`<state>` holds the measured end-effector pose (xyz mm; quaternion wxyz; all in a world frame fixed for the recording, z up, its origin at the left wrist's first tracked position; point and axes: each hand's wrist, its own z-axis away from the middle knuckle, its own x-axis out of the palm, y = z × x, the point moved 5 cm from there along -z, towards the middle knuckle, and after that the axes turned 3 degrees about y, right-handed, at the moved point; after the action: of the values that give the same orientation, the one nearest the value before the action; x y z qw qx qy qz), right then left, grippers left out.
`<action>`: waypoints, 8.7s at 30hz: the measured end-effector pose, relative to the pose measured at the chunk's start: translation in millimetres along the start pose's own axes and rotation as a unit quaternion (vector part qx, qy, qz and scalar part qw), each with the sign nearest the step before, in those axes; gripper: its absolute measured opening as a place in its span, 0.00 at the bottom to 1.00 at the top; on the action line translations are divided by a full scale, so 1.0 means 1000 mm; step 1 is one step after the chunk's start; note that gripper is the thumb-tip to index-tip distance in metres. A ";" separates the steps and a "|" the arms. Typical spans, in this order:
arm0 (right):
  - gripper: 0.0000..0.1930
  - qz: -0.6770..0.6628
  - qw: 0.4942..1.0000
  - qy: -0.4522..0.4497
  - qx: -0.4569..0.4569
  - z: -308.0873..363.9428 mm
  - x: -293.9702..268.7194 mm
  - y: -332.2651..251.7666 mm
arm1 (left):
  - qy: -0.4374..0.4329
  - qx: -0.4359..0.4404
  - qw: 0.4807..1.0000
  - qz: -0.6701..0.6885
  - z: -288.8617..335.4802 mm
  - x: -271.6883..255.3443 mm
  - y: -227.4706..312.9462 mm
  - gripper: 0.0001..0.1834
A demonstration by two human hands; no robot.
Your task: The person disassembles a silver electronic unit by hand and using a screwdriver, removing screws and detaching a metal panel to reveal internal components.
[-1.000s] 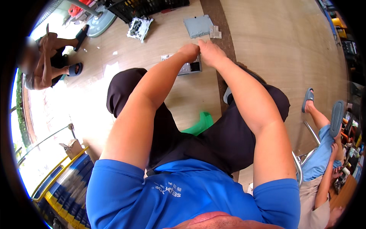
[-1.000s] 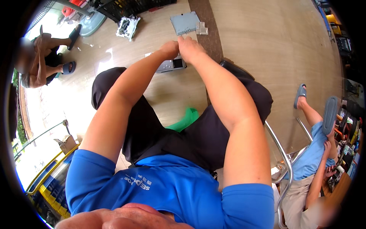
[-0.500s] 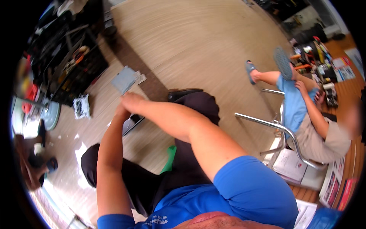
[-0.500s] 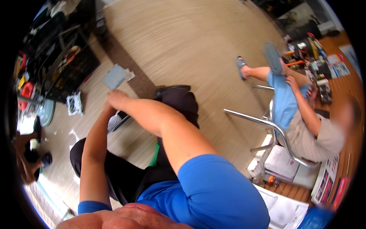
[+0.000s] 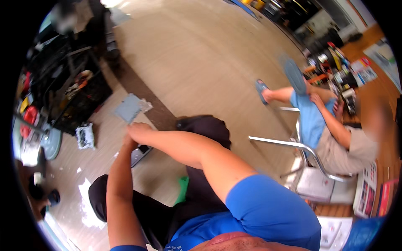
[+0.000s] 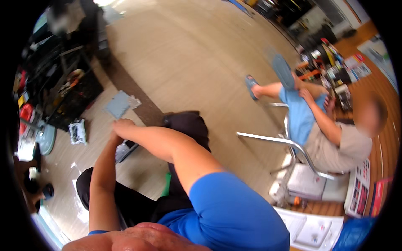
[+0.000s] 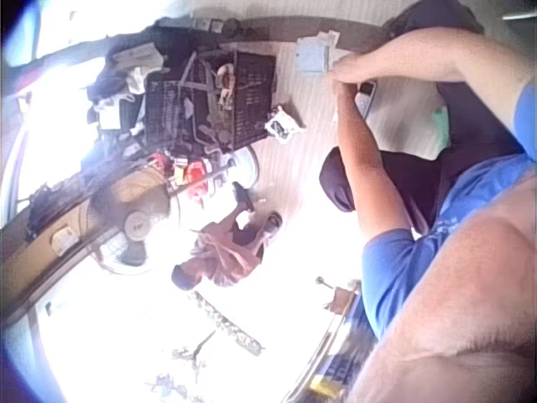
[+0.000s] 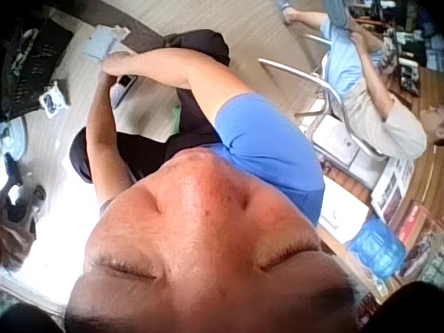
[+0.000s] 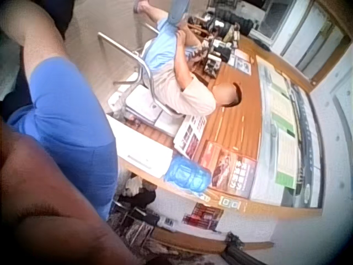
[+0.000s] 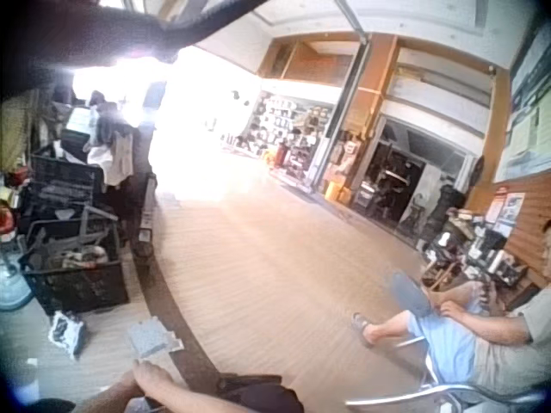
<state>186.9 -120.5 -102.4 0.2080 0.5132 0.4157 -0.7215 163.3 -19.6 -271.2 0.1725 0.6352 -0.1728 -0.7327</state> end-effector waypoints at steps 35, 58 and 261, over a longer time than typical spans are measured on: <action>0.13 0.088 0.994 -0.067 0.009 0.024 0.015 0.051 | -0.066 -0.154 0.986 0.013 -0.012 0.000 0.077 0.15; 0.12 0.097 0.994 -0.052 -0.009 0.023 0.009 0.043 | -0.073 -0.115 0.990 -0.048 -0.015 0.009 0.065 0.14; 0.10 -0.008 1.000 0.010 -0.019 0.024 0.010 0.063 | -0.030 -0.142 0.989 -0.040 -0.004 -0.014 0.092 0.12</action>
<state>215.4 -174.7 -132.9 0.2083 0.5128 0.4352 -0.7101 172.1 -94.3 -216.1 0.2264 0.5884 -0.0460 -0.7749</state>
